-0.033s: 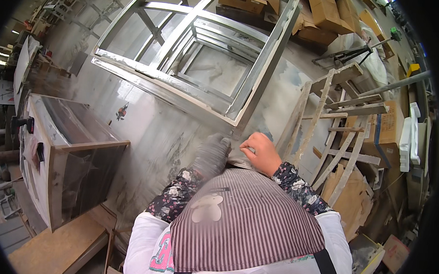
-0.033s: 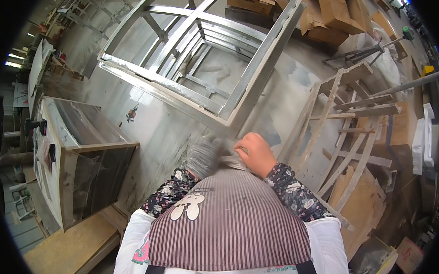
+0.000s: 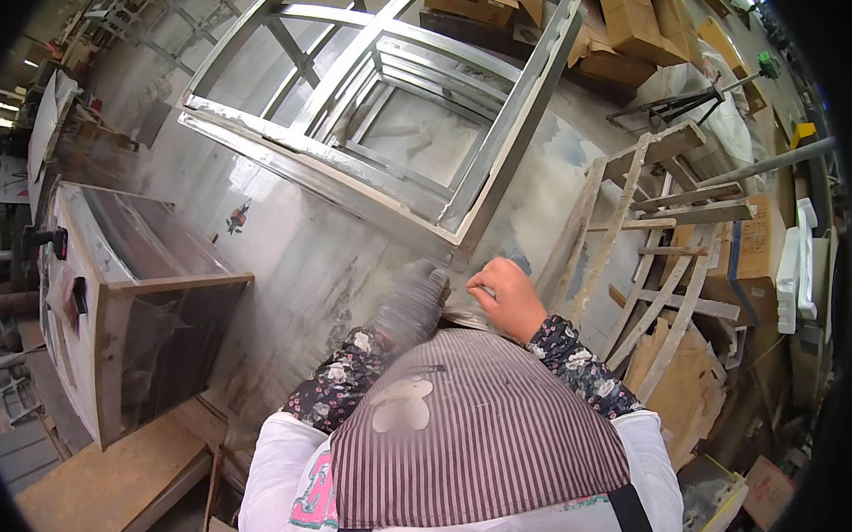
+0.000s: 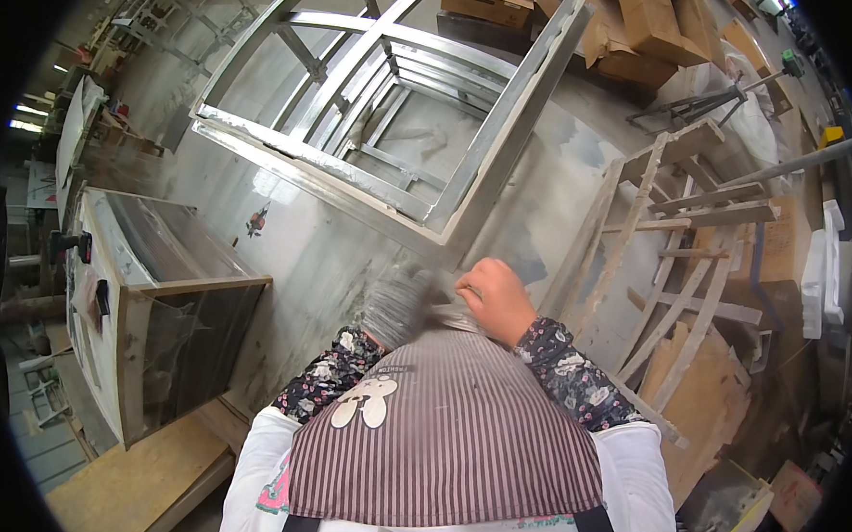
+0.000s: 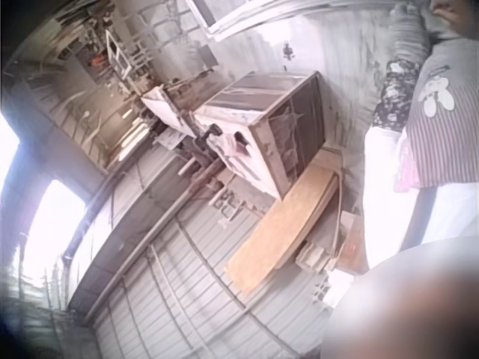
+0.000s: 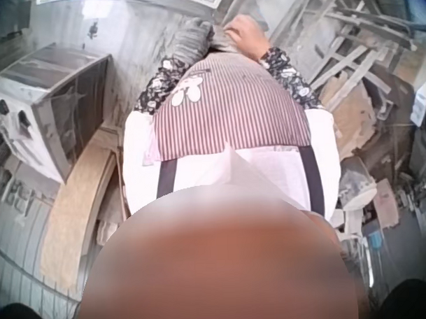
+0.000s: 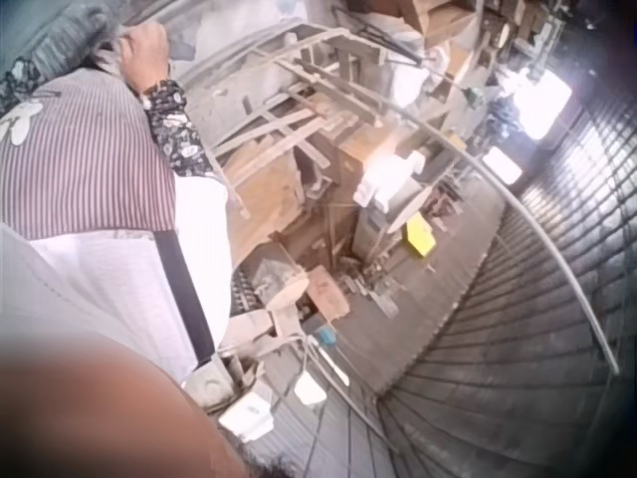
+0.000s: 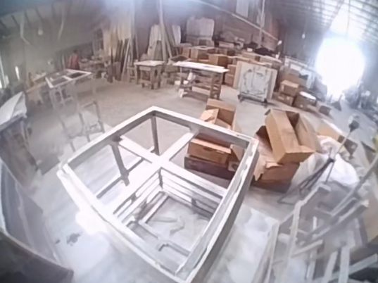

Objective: The person sands the edges and corners of a metal window frame using a sanding block. They rotate the frame to reach different sides and continue sanding along the perimeter. The frame remains on a workbench during the task.

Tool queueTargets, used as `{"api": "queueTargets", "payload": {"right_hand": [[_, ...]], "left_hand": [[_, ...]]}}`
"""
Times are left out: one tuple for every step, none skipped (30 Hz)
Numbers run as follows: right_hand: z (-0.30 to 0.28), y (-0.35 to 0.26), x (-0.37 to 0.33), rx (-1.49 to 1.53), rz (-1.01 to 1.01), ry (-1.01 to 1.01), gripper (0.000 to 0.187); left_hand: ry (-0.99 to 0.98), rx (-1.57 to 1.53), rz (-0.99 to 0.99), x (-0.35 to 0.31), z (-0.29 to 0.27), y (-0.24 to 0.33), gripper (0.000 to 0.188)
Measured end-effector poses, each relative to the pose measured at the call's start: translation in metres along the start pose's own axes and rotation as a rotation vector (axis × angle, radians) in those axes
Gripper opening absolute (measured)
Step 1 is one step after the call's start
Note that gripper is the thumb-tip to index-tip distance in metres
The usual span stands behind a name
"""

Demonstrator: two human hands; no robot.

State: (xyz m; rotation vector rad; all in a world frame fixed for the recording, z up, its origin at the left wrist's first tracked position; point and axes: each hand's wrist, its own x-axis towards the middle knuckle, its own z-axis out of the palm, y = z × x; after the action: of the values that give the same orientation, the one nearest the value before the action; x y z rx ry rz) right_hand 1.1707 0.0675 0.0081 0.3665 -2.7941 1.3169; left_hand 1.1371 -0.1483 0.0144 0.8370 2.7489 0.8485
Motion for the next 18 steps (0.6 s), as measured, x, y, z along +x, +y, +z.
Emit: {"api": "queueTargets", "payload": {"right_hand": [[0.001, 0.0, -0.001, -0.001, -0.007, 0.016, 0.007], [0.002, 0.0, -0.001, -0.003, -0.014, 0.031, 0.009], [0.002, 0.0, 0.0, -0.005, -0.011, 0.044, 0.011], [0.003, 0.001, 0.003, -0.006, -0.026, 0.081, 0.012], [0.003, 0.002, 0.005, -0.007, -0.032, 0.116, 0.014], [0.003, 0.002, 0.006, -0.007, -0.038, 0.152, 0.016], [0.002, 0.002, 0.006, 0.021, 0.015, 0.175, 0.016], [0.001, 0.002, 0.005, 0.05, 0.068, 0.198, 0.017], [0.0, 0.002, 0.003, 0.078, 0.123, 0.22, 0.018], [-0.002, 0.003, 0.0, 0.089, 0.142, 0.189, 0.016], [-0.005, 0.004, -0.005, 0.101, 0.16, 0.158, 0.015], [-0.007, 0.005, -0.009, 0.12, 0.187, 0.128, 0.013], [-0.009, 0.006, -0.014, 0.114, 0.18, 0.107, 0.013], [-0.011, 0.008, -0.018, 0.113, 0.182, 0.087, 0.013], [-0.014, 0.009, -0.023, 0.117, 0.215, 0.048, 0.013], [-0.017, 0.012, -0.027, 0.112, 0.205, 0.037, 0.013], [-0.021, 0.014, -0.03, 0.113, 0.226, 0.005, 0.013], [-0.023, 0.016, -0.033, 0.118, 0.266, -0.037, 0.012]], "left_hand": [[0.013, 0.002, 0.043, -0.001, 0.0, 0.001, 0.008], [-0.033, 0.013, 0.016, -0.003, -0.001, 0.001, 0.009], [-0.051, 0.023, 0.014, -0.003, -0.001, 0.001, 0.01], [-0.079, 0.046, -0.005, -0.003, -0.001, 0.002, 0.01], [-0.064, 0.032, 0.001, -0.003, 0.0, 0.002, 0.01], [-0.06, 0.032, -0.01, -0.001, 0.002, 0.003, 0.009], [-0.066, 0.033, -0.025, 0.001, 0.004, 0.004, 0.009], [-0.019, 0.068, -0.029, 0.004, 0.007, 0.004, 0.01], [0.014, 0.102, -0.037, 0.007, 0.009, 0.004, 0.01], [0.064, 0.143, -0.037, 0.01, 0.012, 0.004, 0.011], [0.027, 0.168, -0.052, 0.013, 0.015, 0.004, 0.019], [0.01, 0.2, -0.058, 0.016, 0.018, 0.003, 0.027], [-0.014, 0.211, -0.073, 0.017, 0.02, 0.003, 0.036], [-0.008, 0.194, -0.083, 0.017, 0.022, 0.003, 0.035], [-0.012, 0.156, -0.104, 0.015, 0.023, 0.003, 0.033], [-0.002, 0.129, -0.119, 0.013, 0.023, 0.004, 0.032], [-0.045, 0.149, -0.15, 0.013, 0.024, 0.006, 0.03], [-0.073, 0.178, -0.176, 0.013, 0.024, 0.009, 0.029]]}}
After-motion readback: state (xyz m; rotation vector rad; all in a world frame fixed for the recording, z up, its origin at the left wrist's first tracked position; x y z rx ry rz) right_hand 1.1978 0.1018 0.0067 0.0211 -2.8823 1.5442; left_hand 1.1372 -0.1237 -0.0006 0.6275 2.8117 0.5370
